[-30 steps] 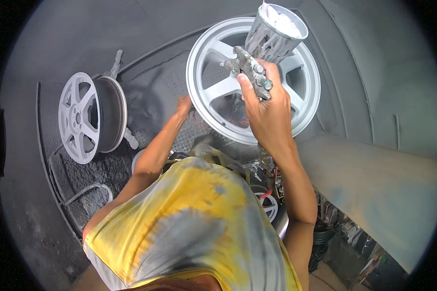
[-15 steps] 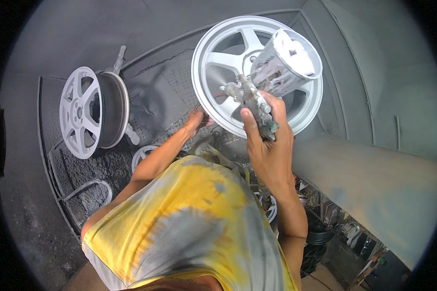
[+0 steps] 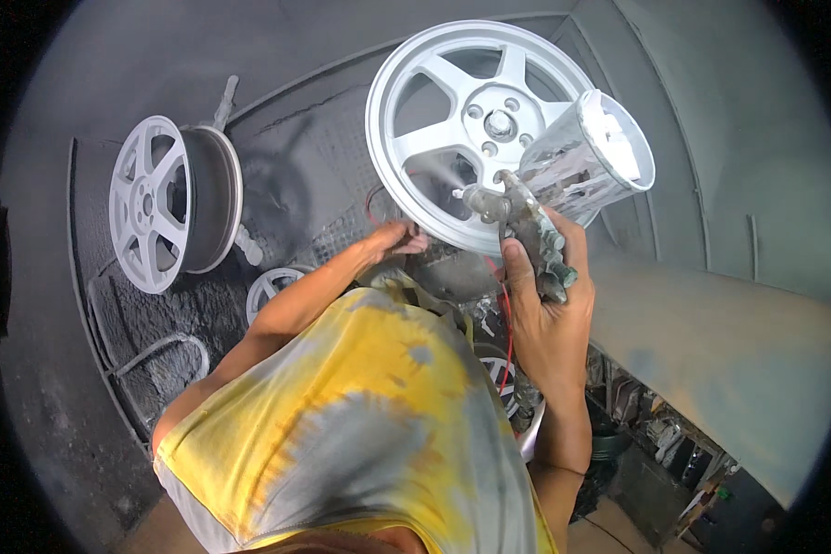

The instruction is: The person mixes paint in a cup by hand, pours it into a spray gun, and uses the spray gun to paint several car rims white while turning them by hand.

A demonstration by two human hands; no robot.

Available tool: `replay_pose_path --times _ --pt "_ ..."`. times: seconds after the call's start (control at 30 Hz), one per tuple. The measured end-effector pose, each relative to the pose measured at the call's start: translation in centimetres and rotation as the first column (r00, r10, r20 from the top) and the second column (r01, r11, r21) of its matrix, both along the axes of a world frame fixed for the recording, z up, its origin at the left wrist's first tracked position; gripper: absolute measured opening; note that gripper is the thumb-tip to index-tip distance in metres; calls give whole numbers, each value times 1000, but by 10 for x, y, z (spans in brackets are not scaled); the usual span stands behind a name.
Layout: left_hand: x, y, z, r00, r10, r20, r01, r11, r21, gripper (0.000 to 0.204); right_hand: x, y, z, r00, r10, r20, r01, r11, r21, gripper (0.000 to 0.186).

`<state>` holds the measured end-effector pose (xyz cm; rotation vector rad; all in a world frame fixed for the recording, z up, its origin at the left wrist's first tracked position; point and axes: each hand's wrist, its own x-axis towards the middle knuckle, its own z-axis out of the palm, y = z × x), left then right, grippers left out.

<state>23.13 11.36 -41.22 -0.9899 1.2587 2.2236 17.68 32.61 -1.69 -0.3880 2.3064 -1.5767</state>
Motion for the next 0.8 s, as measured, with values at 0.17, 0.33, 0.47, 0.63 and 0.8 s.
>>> replay_pose_path --times 0.17,0.33,0.47,0.63,0.8 --pt "-3 -61 -37 980 135 -150 -150 984 -94 22 4 12 5 1000 19 -10 -18 999 49 33" --pt "-15 -43 9 938 339 -71 -346 918 -191 22 9 27 -1 993 -2 -118 18 990 137 33" --pt "-7 -17 25 929 367 -39 -368 911 -188 23 21 31 2 996 -9 -91 20 992 126 31" --pt "3 13 17 967 250 -44 -253 965 -66 22 34 41 14 993 -107 -57 112 987 114 32" --pt "-3 49 55 998 -44 42 43 999 18 20 45 56 19 966 -259 -10 259 959 111 31"
